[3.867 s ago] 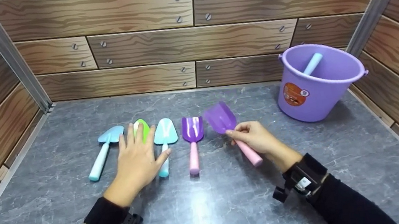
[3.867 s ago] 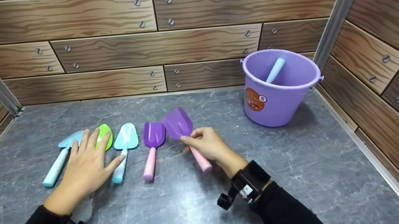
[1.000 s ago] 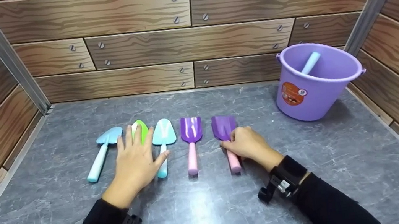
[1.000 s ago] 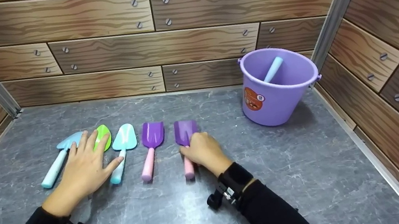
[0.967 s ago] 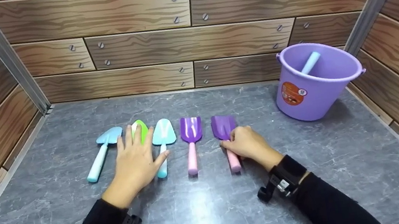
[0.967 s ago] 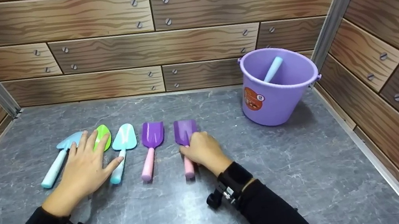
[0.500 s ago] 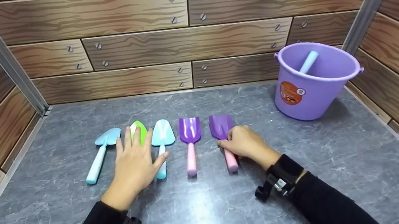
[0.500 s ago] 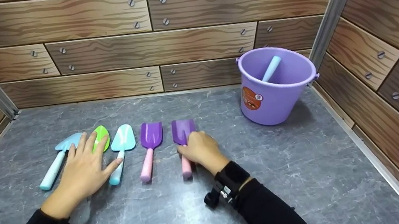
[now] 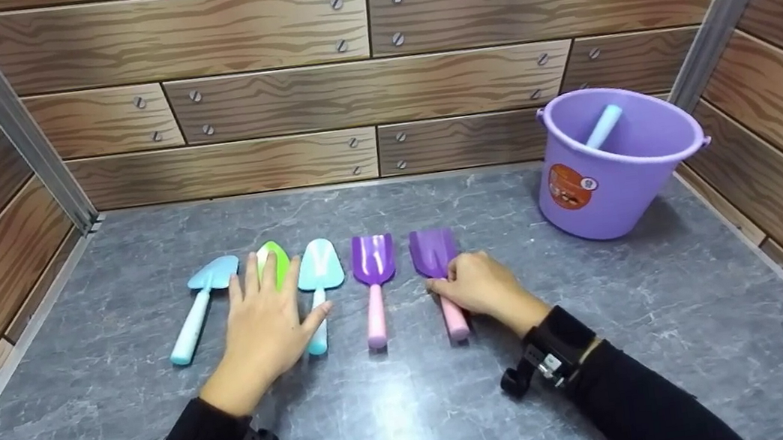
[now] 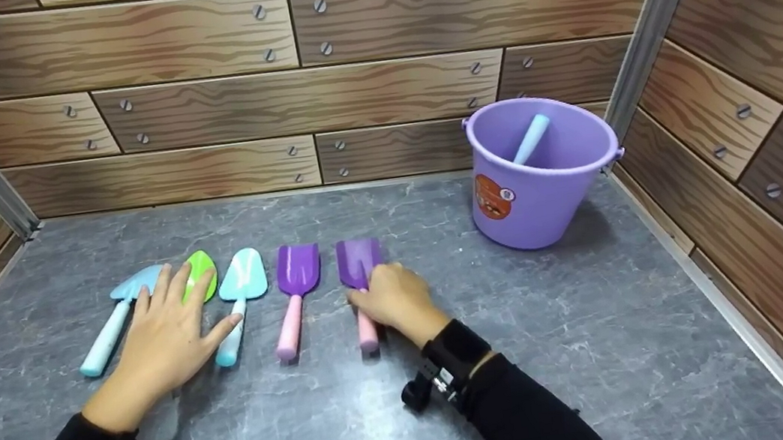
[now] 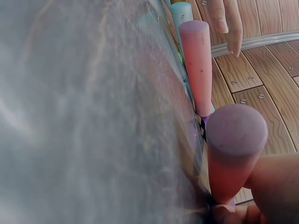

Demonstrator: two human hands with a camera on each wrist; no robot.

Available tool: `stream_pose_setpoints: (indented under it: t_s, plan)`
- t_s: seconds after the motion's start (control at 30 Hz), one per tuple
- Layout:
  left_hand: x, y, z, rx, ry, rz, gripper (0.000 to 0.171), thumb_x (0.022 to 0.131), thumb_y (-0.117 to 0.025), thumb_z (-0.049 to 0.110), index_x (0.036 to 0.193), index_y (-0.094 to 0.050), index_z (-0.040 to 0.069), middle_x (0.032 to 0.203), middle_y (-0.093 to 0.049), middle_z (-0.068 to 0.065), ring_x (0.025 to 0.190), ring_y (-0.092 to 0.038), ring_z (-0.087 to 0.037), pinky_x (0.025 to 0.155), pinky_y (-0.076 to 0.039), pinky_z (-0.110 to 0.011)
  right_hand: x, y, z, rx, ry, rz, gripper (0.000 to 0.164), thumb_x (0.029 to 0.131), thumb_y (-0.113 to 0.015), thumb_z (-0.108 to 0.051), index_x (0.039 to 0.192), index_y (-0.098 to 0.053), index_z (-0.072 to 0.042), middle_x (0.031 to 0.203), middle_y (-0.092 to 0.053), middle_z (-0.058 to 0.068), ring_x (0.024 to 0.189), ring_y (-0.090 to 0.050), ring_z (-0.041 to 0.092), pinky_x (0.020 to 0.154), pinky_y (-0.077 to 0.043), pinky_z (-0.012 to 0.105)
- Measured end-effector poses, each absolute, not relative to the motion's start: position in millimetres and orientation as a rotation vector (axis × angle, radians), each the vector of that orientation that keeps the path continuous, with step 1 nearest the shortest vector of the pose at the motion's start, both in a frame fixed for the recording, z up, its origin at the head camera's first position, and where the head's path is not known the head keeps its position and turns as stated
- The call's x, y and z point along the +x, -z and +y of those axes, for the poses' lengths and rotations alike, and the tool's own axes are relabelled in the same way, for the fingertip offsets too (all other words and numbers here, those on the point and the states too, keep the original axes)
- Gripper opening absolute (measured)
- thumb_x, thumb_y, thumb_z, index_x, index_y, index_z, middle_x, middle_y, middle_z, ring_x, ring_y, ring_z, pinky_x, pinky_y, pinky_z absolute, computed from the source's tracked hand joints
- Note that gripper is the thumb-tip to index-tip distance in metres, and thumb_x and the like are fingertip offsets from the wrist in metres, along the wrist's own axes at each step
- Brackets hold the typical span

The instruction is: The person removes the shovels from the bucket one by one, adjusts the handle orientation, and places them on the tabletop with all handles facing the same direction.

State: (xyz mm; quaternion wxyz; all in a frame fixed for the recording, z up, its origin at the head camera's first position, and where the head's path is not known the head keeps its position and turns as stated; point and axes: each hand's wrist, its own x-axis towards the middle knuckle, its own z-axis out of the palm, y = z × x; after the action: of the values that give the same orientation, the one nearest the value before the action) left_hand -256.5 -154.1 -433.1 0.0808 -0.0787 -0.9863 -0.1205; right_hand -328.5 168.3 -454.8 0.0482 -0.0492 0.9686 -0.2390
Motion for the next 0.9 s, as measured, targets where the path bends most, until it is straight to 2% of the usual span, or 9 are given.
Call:
stream_pose_setpoints:
  t_s: [0.13,0.43,0.9]
  plan:
    - [-257,433,-154,-0.237,0.372,-2.944,0.083,0.117,-0.067,0.054,0.178,-0.045,0.003,0.188,-0.033,-0.037,0.179,-0.025,-0.06,0.145,-0.019,-0.082,-328,454,169,-0.147,0.726,2.945,0.055,0.11,-0.079,-0.051,0.071,-0.055,-0.02,0.076,-0.059,-0.001,0.07,-0.055,0.015,0.062,-0.045,0.027]
    - [-255,432,-154,-0.257,0.408,-2.967,0.084,0.117,-0.065,0.054,0.179,-0.044,0.002,0.188,-0.032,-0.037,0.179,-0.023,-0.061,0.146,-0.017,-0.082,-328,447,172,-0.124,0.759,2.84,0.052,0.111,-0.078,-0.052,0.075,-0.063,-0.018,0.074,-0.063,-0.003,0.059,-0.056,0.009,0.052,-0.047,0.021]
    - [-255,428,-152,-0.272,0.47,-2.995,0.085,0.119,-0.063,0.055,0.181,-0.04,0.001,0.188,-0.033,-0.036,0.179,-0.022,-0.062,0.146,-0.017,-0.082,-326,442,176,-0.204,0.767,2.807,0.049,0.113,-0.077,-0.049,0.077,-0.064,-0.018,0.073,-0.064,-0.004,0.057,-0.058,0.008,0.052,-0.046,0.021]
